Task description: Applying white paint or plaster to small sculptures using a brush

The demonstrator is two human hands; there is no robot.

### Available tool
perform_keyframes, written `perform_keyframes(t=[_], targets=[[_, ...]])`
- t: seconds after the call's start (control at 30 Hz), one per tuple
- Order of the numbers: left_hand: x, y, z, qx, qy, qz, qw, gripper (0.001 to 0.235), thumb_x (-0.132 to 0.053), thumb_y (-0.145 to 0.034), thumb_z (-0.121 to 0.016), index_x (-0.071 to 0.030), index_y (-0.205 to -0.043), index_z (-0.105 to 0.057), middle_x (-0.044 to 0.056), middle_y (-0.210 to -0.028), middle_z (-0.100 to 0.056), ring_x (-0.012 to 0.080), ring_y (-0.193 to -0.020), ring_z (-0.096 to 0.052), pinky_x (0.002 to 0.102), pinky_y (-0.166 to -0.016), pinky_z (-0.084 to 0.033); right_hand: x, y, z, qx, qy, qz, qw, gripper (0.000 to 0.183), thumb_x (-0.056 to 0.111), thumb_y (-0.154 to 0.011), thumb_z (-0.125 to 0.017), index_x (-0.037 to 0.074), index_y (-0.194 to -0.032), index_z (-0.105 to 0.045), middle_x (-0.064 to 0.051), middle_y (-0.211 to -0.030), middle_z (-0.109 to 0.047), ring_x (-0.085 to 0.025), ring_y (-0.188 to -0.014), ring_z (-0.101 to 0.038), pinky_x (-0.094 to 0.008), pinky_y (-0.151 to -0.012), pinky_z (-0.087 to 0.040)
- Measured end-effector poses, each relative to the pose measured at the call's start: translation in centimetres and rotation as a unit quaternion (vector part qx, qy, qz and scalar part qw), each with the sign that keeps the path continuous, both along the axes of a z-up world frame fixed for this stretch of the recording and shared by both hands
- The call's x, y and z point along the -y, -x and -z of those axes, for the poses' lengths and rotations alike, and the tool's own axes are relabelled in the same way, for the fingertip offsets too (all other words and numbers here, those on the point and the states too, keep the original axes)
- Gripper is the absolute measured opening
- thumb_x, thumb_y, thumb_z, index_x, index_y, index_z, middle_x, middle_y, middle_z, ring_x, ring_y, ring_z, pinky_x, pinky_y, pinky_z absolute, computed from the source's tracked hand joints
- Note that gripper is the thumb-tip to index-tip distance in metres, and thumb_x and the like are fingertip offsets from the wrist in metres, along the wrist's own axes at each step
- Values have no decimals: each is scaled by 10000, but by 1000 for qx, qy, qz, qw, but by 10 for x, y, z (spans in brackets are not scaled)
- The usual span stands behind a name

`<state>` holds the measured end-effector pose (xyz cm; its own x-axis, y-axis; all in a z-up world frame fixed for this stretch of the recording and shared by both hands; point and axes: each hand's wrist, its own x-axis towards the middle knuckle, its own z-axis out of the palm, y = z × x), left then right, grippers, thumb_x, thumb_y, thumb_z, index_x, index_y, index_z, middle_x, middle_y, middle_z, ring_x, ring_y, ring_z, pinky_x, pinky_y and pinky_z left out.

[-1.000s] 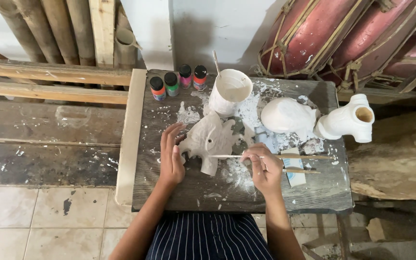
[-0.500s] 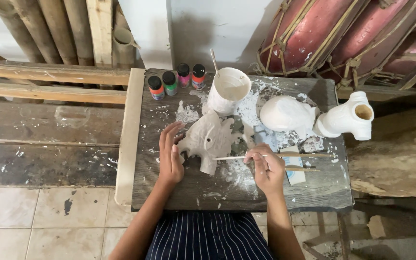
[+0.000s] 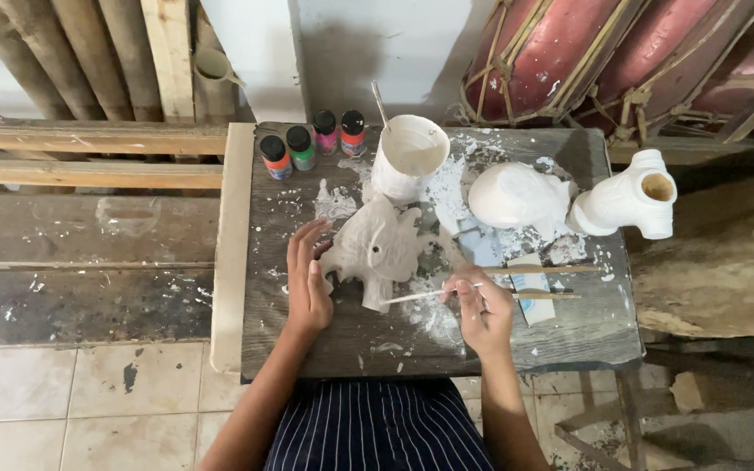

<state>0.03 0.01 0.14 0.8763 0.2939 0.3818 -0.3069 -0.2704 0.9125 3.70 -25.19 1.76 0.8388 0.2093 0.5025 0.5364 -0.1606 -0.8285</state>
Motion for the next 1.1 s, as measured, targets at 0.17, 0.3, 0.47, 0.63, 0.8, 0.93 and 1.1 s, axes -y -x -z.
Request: perform_keyframes(t=[0.17,0.3,0.47,0.63,0.8,0.93,1.1], targets=[[0,0,2,-2,5,6,1000,660,-462,-1064,-174,2,-1401,-501,229,-1401,-424,411,-1300,-486,530,-1031,-497,-6,4,2,-5,-20,34,999,335,200,-1059,-525,67,-813,-708,-86,-601,-694,-179,-567,-649,-298,-614,-523],[-2,1,-3,-12,5,10,1000,660,-466,-1064,-172,3,-1391,-502,225,-1383,-431,400,-1274,-503,514,-1022,-504,-7,5,5,-12,-36,36,999,342,197,-1062,-520,62,-803,-699,-86,-596,-682,-179,-550,-632,-292,-592,-513],[-4,0,3,-13,12,15,1000,660,-474,-1061,-180,-1,-1383,-510,219,-1374,-439,393,-1276,-508,504,-1018,-507,-18,12,-8,-21,-50,42,998,326,187,-1056,-531,47,-813,-697,-95,-627,-693,-183,-584,-656,-293,-614,-529],[-4,-2,5,-10,11,14,1000,649,-463,-1067,-180,8,-1364,-512,219,-1360,-446,394,-1272,-508,492,-1008,-509,-21,14,-7,-11,-60,57,997,324,178,-1062,-523,22,-845,-707,-110,-664,-714,-190,-612,-679,-310,-637,-546],[-4,0,5,-14,10,13,1000,630,-440,-1073,-179,4,-1369,-515,216,-1353,-438,388,-1265,-499,488,-1008,-506,-13,15,-4,-52,-41,79,995,314,146,-1055,-522,36,-823,-702,-101,-641,-703,-173,-599,-662,-310,-649,-552],[-3,-3,4,-14,15,9,1000,631,-444,-1068,-184,5,-1361,-518,215,-1351,-443,386,-1272,-500,486,-1009,-508,-3,12,8,-68,-48,72,994,319,155,-1058,-525,39,-806,-683,-108,-628,-695,-177,-594,-659,-313,-647,-548],[-1,-2,0,-13,15,-1,1000,646,-462,-1068,-184,20,-1347,-512,229,-1340,-444,396,-1261,-503,498,-989,-520,0,9,-1,-75,-16,70,995,314,166,-1058,-517,71,-813,-689,-88,-635,-698,-159,-591,-651,-292,-627,-528]])
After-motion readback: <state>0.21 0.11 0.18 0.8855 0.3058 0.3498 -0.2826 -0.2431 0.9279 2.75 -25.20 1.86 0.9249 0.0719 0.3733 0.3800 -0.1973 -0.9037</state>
